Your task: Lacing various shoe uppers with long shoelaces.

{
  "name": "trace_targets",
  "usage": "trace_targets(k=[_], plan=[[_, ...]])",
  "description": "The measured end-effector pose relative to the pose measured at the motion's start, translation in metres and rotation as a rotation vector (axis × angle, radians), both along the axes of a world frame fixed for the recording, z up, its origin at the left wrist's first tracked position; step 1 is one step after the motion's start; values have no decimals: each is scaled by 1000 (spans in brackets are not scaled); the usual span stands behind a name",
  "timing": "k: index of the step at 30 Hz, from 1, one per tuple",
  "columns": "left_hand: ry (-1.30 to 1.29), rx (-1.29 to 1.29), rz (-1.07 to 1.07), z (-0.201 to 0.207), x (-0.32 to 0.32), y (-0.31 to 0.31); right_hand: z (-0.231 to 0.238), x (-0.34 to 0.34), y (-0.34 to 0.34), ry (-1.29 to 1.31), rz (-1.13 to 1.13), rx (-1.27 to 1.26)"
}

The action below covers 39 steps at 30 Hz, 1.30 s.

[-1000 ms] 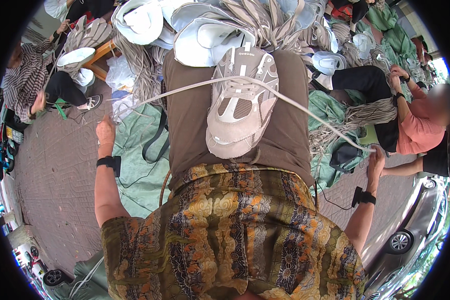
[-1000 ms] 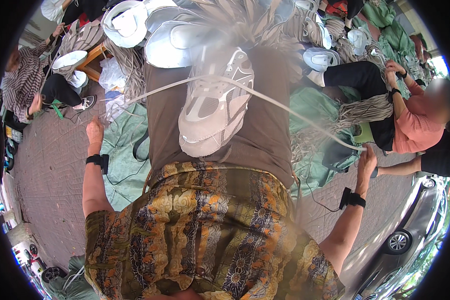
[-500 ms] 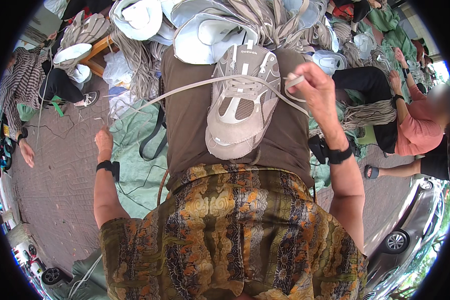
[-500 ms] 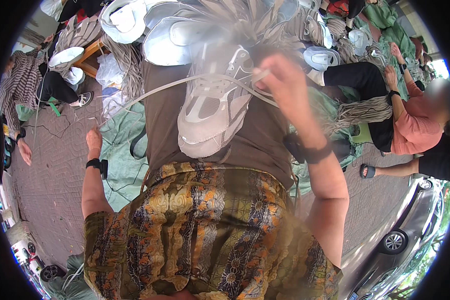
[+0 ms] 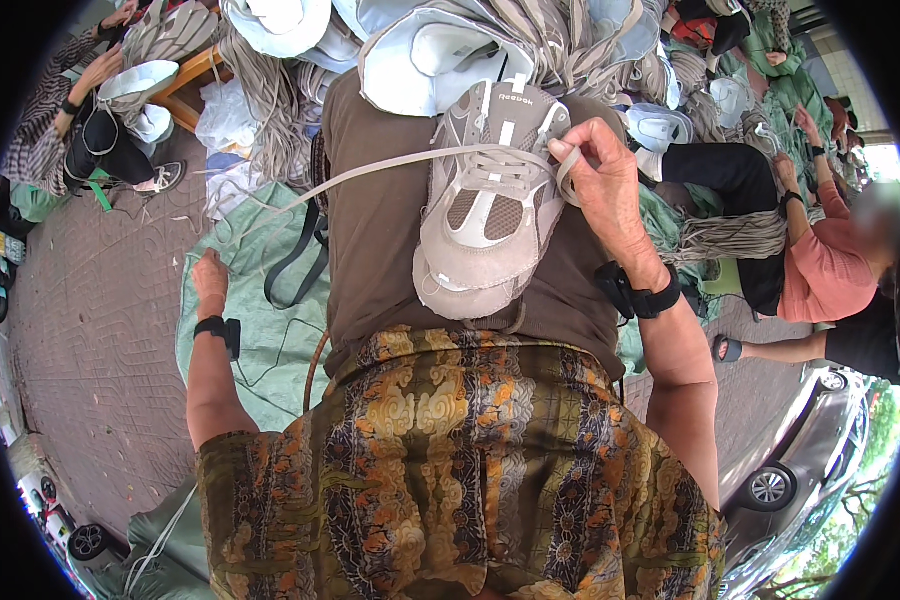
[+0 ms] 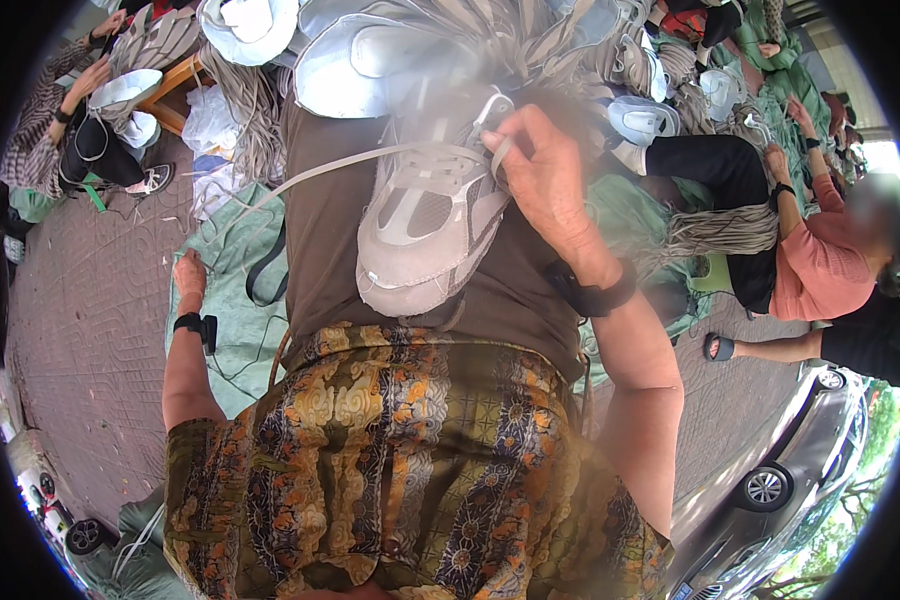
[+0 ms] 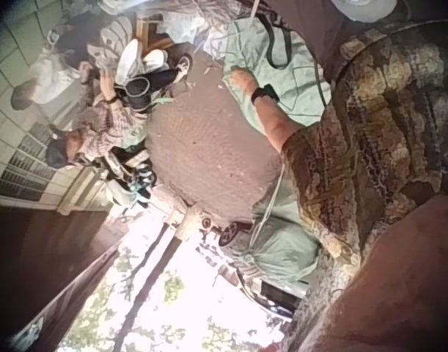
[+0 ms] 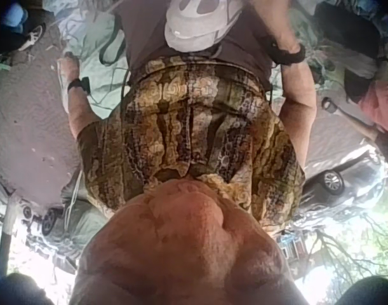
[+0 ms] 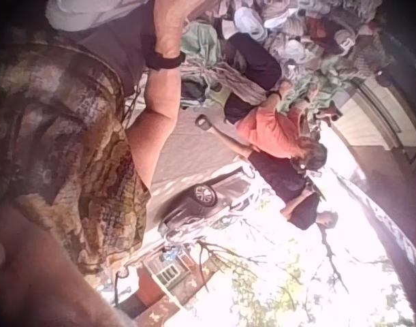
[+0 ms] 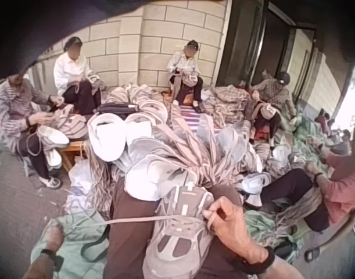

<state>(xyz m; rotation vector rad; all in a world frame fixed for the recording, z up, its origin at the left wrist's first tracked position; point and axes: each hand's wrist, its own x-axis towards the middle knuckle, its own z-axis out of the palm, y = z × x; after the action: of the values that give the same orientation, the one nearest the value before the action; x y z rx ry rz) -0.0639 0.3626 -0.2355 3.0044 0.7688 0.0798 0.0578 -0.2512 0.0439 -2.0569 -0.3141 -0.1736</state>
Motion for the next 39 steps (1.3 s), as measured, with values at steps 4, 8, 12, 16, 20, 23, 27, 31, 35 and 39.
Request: trace_targets(k=[4, 8, 12, 16, 20, 23, 27, 31, 35, 39], plan=[[-13, -43, -35, -10, -8, 6, 2, -1, -2, 6, 14, -42], [14, -22, 30, -18, -18, 14, 7, -3, 3, -97, 38, -186], [-18, -38, 62, -21, -24, 14, 18, -5, 8, -192, 6, -352], [-41, -90, 63, -22, -25, 11, 28, -4, 12, -317, 55, -495], [-4, -78, 127, -32, -24, 10, 32, 4, 17, -464, 148, -710], [-10, -55, 156, -45, -28, 11, 32, 12, 15, -310, 213, -614], [-74, -99, 333, -33, -28, 4, 31, 16, -6, 164, 170, -435], [-428, -594, 150, 48, 3, -47, 18, 13, -20, 138, 231, -158], [-705, -893, -314, 157, 28, -172, 13, 12, -20, 174, 206, -105], [-851, -858, -665, 242, 36, -282, 19, 8, -15, 240, 196, -74]])
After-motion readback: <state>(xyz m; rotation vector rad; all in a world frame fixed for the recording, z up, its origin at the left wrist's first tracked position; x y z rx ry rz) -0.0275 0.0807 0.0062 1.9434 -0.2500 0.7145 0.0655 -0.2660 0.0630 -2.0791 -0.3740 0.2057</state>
